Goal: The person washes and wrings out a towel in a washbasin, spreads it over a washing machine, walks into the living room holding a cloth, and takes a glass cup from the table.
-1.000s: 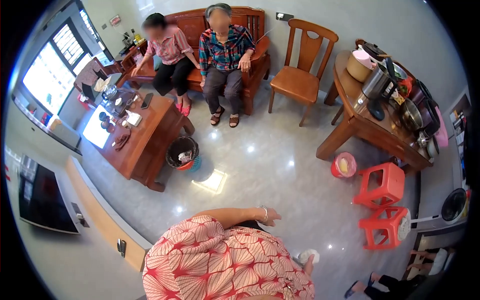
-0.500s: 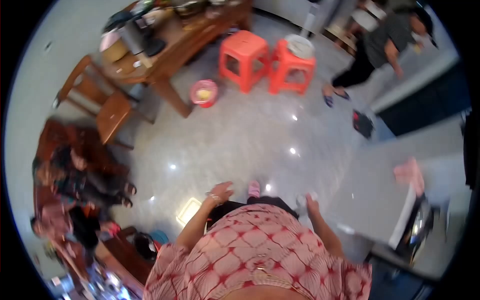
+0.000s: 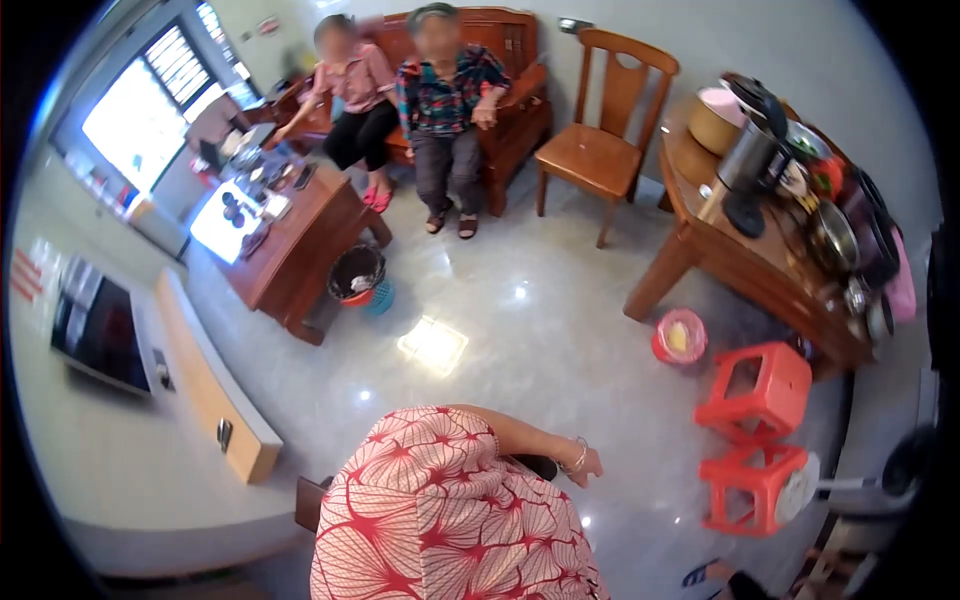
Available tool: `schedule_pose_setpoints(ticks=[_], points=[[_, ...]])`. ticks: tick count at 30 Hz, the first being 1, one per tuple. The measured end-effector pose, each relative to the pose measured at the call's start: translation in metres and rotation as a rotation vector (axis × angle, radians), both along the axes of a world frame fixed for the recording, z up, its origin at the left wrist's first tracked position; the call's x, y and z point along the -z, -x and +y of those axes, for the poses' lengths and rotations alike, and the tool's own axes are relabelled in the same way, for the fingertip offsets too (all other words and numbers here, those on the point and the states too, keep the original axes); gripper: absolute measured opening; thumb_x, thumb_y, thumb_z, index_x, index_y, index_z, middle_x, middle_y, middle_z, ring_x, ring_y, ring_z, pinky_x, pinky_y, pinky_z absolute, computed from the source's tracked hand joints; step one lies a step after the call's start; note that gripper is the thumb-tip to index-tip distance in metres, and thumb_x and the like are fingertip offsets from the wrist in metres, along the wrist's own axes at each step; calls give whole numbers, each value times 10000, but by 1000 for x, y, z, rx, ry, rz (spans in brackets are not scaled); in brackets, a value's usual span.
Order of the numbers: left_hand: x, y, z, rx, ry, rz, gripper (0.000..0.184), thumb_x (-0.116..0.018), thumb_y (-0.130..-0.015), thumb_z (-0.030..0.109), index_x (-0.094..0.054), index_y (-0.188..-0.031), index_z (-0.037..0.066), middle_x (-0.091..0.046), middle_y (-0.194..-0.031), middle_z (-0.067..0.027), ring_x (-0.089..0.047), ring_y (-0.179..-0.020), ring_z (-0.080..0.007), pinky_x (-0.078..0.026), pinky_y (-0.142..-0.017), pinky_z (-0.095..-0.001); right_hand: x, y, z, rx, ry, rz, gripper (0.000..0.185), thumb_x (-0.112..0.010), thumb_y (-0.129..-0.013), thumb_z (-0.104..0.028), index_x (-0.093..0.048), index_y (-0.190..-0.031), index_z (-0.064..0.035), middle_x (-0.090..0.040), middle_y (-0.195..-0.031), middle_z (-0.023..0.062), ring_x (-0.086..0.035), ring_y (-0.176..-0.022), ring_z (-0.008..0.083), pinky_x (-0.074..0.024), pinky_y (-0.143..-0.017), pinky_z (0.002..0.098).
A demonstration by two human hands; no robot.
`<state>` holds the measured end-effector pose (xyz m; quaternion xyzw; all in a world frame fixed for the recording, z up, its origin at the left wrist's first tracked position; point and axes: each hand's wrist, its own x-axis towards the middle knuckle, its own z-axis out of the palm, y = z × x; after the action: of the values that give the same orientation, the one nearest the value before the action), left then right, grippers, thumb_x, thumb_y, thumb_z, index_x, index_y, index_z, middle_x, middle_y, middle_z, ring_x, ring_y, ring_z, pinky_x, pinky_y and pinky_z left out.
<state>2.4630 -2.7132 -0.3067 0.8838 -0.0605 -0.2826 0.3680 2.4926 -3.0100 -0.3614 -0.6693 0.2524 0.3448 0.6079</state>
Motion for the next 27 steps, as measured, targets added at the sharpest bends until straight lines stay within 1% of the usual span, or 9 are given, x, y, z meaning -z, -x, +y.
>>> schedule_pose_setpoints(ticks=[6,12,13,15,18,19,21,24,27], points=[[9,-46,32,-438,266,-64,561,-583,-700,362,-446,-1159,71,-580,-914,-148,-550,-870,-296,-425,-743,-367,-69,-79,66,-259,34,-149,475,-483,-823,-331,-414,-1143,14,-500,-1047,133,-524,-898,227,-456,-719,344],[-20,-25,9,-635,524,160,766,-592,-721,458,-258,-1294,75,-499,-1138,-164,-484,-1029,-281,-375,-867,-358,-106,-107,137,-630,-210,-150,453,-468,-834,-281,-377,-1165,15,-492,-1055,137,-547,-869,221,-482,-680,327],[-66,-11,14,-830,737,274,783,-610,-714,440,-230,-1308,98,-488,-1139,-147,-491,-1009,-263,-397,-850,-342,-99,-108,151,-647,-217,-148,453,-468,-834,-281,-377,-1165,15,-492,-1055,137,-547,-869,221,-482,-680,327],[-25,-4,-1,-1240,1291,254,754,-662,-715,293,-231,-1312,132,-458,-1167,-91,-467,-1034,-202,-418,-846,-324,-82,-109,175,-774,-355,-23,439,-492,-819,-255,-393,-1151,15,-495,-1055,144,-537,-886,227,-461,-713,331],[3,27,7,-1546,1428,-34,716,-660,-725,181,-243,-1304,132,-442,-1183,-75,-471,-1030,-193,-419,-847,-333,-69,-94,212,-927,-570,194,421,-527,-796,-217,-417,-1129,15,-498,-1056,153,-523,-912,234,-430,-764,337],[-3,34,4,-1560,1431,-28,716,-660,-725,181,-243,-1304,132,-442,-1183,-75,-471,-1030,-193,-419,-847,-333,-79,-89,222,-931,-565,208,421,-527,-796,-217,-417,-1129,15,-498,-1056,153,-523,-912,234,-430,-764,337],[-17,50,7,-1819,1348,-131,622,-663,-707,170,-333,-1228,82,-509,-1076,-66,-493,-974,-187,-442,-810,-352,-100,-74,247,-1444,-302,-318,435,-559,-768,-231,-437,-1100,22,-535,-976,155,-525,-911,234,-423,-777,335],[-30,73,28,-1770,1355,-200,531,-639,-683,115,-381,-1144,53,-512,-1037,-103,-521,-939,-214,-463,-791,-351,-58,-55,264,-1385,-302,-597,386,-576,-757,-314,-547,-986,-5,-560,-960,112,-550,-826,193,-444,-710,306],[-28,90,55,-1960,1065,-54,535,-574,-726,154,-322,-1180,25,-454,-1119,-160,-487,-1004,-293,-444,-800,-451,-4,-41,285,-1175,-256,-207,443,-519,-788,-408,-557,-1026,-35,-537,-1049,120,-497,-966,213,-411,-808,317]])
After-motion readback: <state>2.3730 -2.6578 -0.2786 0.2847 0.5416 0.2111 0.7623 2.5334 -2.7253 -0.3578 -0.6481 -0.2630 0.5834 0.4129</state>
